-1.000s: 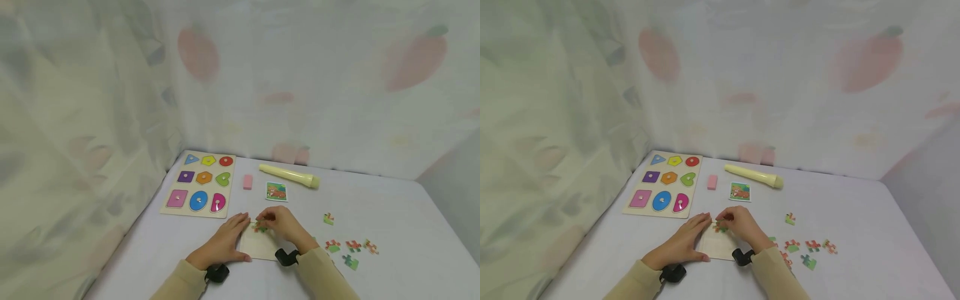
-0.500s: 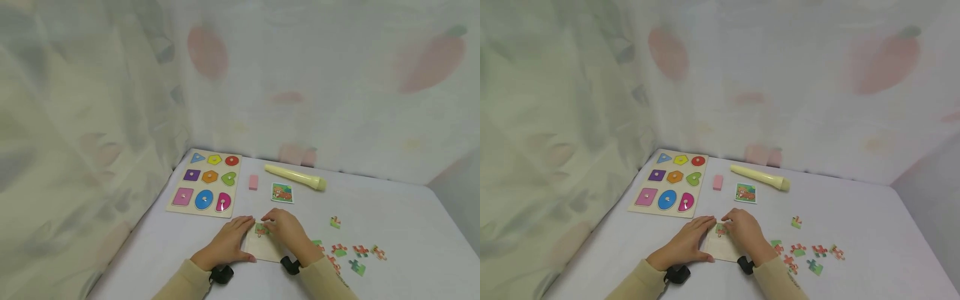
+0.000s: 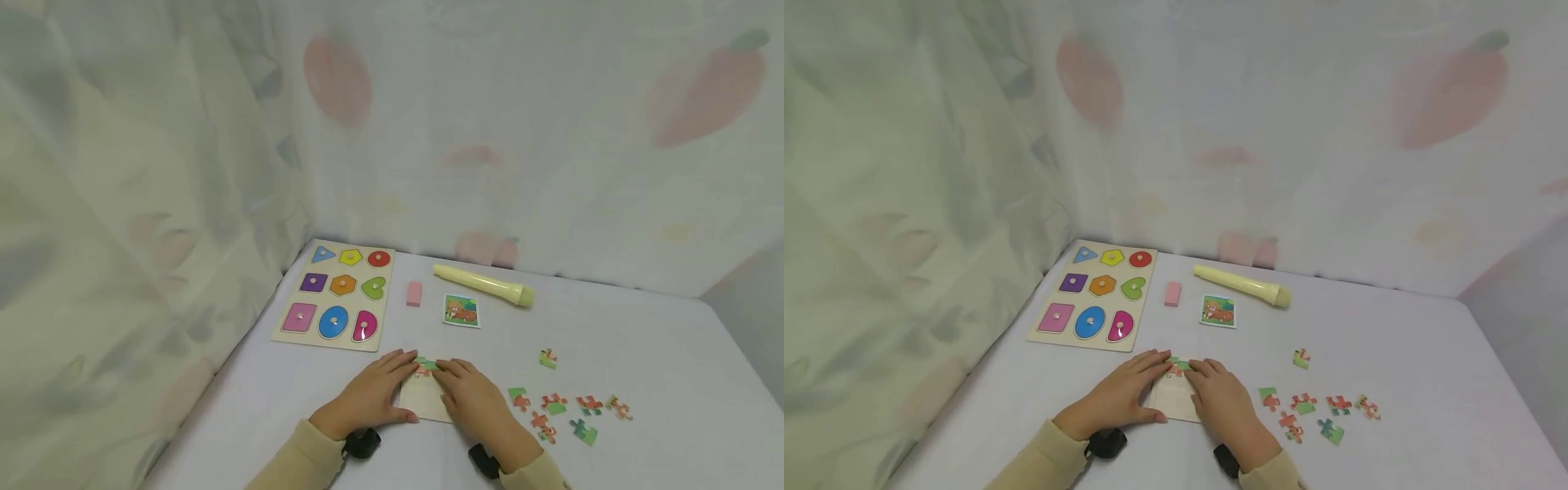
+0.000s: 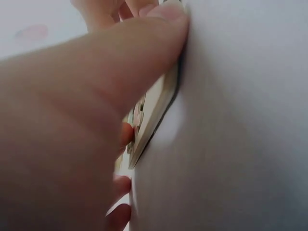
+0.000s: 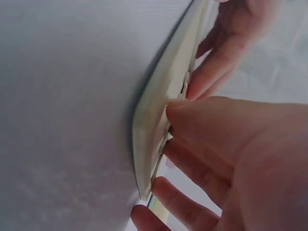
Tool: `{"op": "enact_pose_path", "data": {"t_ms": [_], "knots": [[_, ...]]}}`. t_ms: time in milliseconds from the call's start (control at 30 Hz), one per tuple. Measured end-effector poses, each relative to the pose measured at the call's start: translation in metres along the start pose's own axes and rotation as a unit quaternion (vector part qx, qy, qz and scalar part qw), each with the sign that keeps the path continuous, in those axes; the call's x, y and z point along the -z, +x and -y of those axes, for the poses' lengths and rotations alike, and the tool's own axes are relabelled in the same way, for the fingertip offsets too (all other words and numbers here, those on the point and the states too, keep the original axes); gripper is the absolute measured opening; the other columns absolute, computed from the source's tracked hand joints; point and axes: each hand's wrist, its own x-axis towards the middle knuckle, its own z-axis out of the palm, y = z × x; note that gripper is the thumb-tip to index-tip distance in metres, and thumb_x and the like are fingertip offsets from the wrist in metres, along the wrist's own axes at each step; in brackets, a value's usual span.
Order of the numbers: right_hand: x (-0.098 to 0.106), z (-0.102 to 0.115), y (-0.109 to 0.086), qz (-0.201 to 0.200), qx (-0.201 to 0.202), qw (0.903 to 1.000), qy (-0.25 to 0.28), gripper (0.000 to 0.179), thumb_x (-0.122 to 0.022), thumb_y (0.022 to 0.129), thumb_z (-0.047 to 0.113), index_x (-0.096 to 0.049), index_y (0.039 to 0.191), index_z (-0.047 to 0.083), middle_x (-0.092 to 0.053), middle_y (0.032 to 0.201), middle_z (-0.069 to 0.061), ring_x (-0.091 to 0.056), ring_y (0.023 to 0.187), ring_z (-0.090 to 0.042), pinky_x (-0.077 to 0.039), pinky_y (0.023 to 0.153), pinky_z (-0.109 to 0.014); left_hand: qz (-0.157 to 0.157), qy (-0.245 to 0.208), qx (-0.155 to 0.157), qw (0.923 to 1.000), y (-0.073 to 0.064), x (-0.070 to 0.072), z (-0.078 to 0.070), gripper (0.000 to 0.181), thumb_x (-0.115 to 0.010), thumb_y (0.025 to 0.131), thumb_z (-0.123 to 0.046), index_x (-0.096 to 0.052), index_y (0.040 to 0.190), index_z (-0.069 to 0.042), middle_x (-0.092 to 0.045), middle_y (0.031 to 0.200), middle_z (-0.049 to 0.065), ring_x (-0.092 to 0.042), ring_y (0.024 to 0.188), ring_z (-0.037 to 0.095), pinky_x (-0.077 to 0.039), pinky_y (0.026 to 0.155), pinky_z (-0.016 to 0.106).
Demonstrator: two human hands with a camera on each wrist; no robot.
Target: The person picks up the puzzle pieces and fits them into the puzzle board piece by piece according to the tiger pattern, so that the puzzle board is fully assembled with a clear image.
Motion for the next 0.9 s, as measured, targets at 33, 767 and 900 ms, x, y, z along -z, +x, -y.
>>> {"op": "enact_pose_path", "data": {"t_ms": [33, 767, 900], "knots": [[-0.0002, -0.0003, -0.0007, -0.003, 0.005, 1.0, -0.005, 0.046, -0.082, 0.093, 0.018, -0.069, 0.136, 0.006, -0.06, 0.146, -0.008, -0.054, 0.134, -0.032, -0.051, 0.107, -0.049, 0.002, 0.0, -0.002, 1.0, -0.0001, 0.0005, -0.0004, 0.095, -0.079, 0.085, -0.063, -0.046, 0.16, -0.016, -0.033, 0.169, -0.003, -0.027, 0.156, 0.026, -0.03, 0.123, 0.051], [0.0004, 0.0021, -0.0017, -0.053, -0.023, 0.9978, 0.033, 0.03, -0.075, 0.095, 0.005, -0.074, 0.124, -0.004, -0.065, 0.138, -0.013, -0.059, 0.13, -0.031, -0.049, 0.109, -0.045, 0.003, 0.03, -0.018, 0.9994, -0.0009, 0.001, -0.0033, 0.085, -0.076, 0.09, -0.061, -0.047, 0.158, -0.02, -0.037, 0.166, -0.004, -0.03, 0.155, 0.025, -0.032, 0.122, 0.049], [-0.0001, 0.0016, -0.0021, -0.062, -0.021, 0.9972, 0.037, 0.029, -0.076, 0.095, 0.005, -0.074, 0.123, -0.002, -0.065, 0.137, -0.012, -0.059, 0.13, -0.03, -0.051, 0.106, -0.045, -0.002, 0.036, -0.03, 0.9989, -0.0009, 0.0011, -0.0017, 0.081, -0.074, 0.091, -0.061, -0.049, 0.157, -0.022, -0.039, 0.166, -0.004, -0.032, 0.154, 0.027, -0.034, 0.121, 0.051]]}}
